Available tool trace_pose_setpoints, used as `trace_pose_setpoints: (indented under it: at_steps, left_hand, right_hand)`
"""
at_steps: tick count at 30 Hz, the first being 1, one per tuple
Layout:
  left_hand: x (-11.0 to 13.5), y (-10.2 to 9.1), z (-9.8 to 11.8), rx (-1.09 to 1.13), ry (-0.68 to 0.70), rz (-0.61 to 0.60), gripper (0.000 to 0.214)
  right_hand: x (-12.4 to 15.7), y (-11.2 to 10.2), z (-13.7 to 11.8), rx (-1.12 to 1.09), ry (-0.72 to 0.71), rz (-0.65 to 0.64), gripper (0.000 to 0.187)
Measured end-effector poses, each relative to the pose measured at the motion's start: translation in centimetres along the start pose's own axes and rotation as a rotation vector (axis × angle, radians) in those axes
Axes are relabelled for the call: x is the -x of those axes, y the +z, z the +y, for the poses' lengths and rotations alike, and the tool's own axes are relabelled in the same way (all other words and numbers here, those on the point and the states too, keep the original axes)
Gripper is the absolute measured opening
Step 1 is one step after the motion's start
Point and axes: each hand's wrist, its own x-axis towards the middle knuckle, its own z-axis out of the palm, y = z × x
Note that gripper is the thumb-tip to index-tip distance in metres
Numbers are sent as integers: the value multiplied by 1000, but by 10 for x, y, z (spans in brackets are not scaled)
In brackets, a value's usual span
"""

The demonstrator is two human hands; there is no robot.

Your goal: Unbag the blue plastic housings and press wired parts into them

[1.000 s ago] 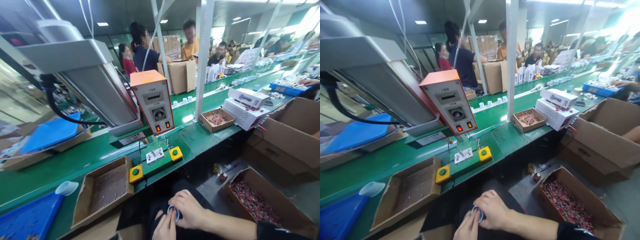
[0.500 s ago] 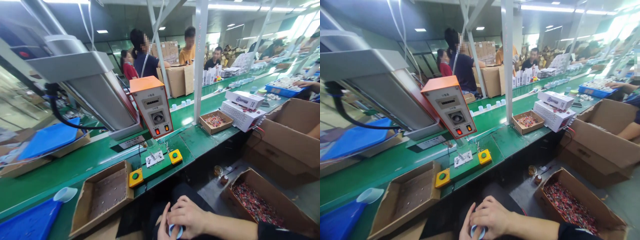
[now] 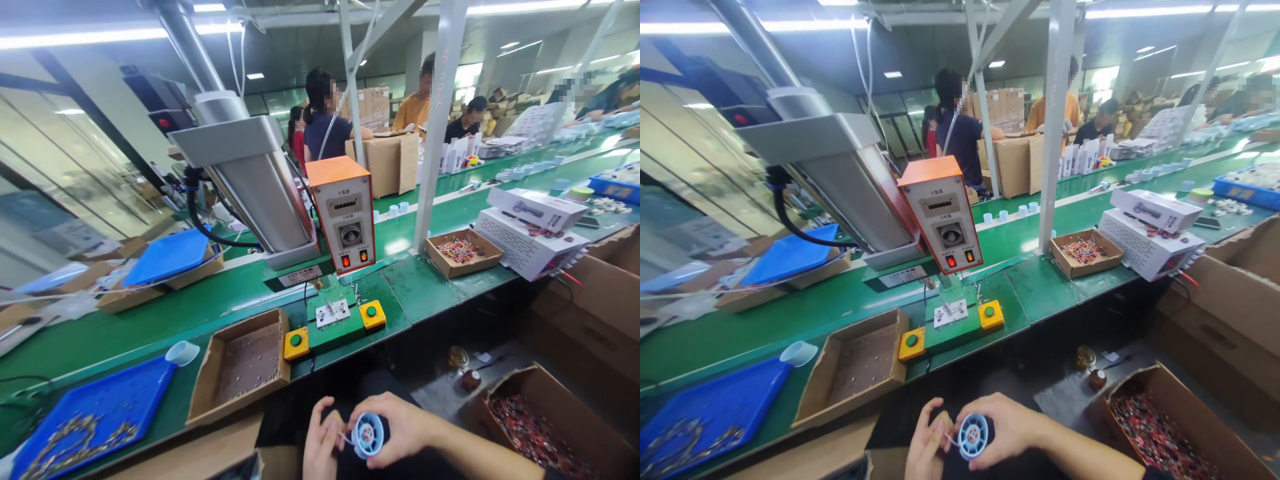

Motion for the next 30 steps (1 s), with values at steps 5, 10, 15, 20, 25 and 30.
trace_pose_setpoints:
  at_steps: [5,10,15,20,25,30]
  left_hand:
    - [8,18,38,-412,104,-167,54]
    - [-51,-3,123,-935,401,139,40]
    - [-139,-56,192,-1632,-5,237,29]
    - [-177,-53,199,-1847,-178,-134,22]
    - [-183,-48,190,-1893,-172,-177,26]
    - [-176,-48,199,-1886,-151,-158,23]
  right_hand:
    - [-7,-30,-11,151,290,4,75]
    - [-41,-80,-14,-20,57,462,63]
    - [-110,-109,-17,102,-115,676,67]
    - [-171,-105,-24,343,-203,616,66]
    - [-197,-101,-22,542,-224,594,64]
    - [-197,-109,-35,710,-53,559,66]
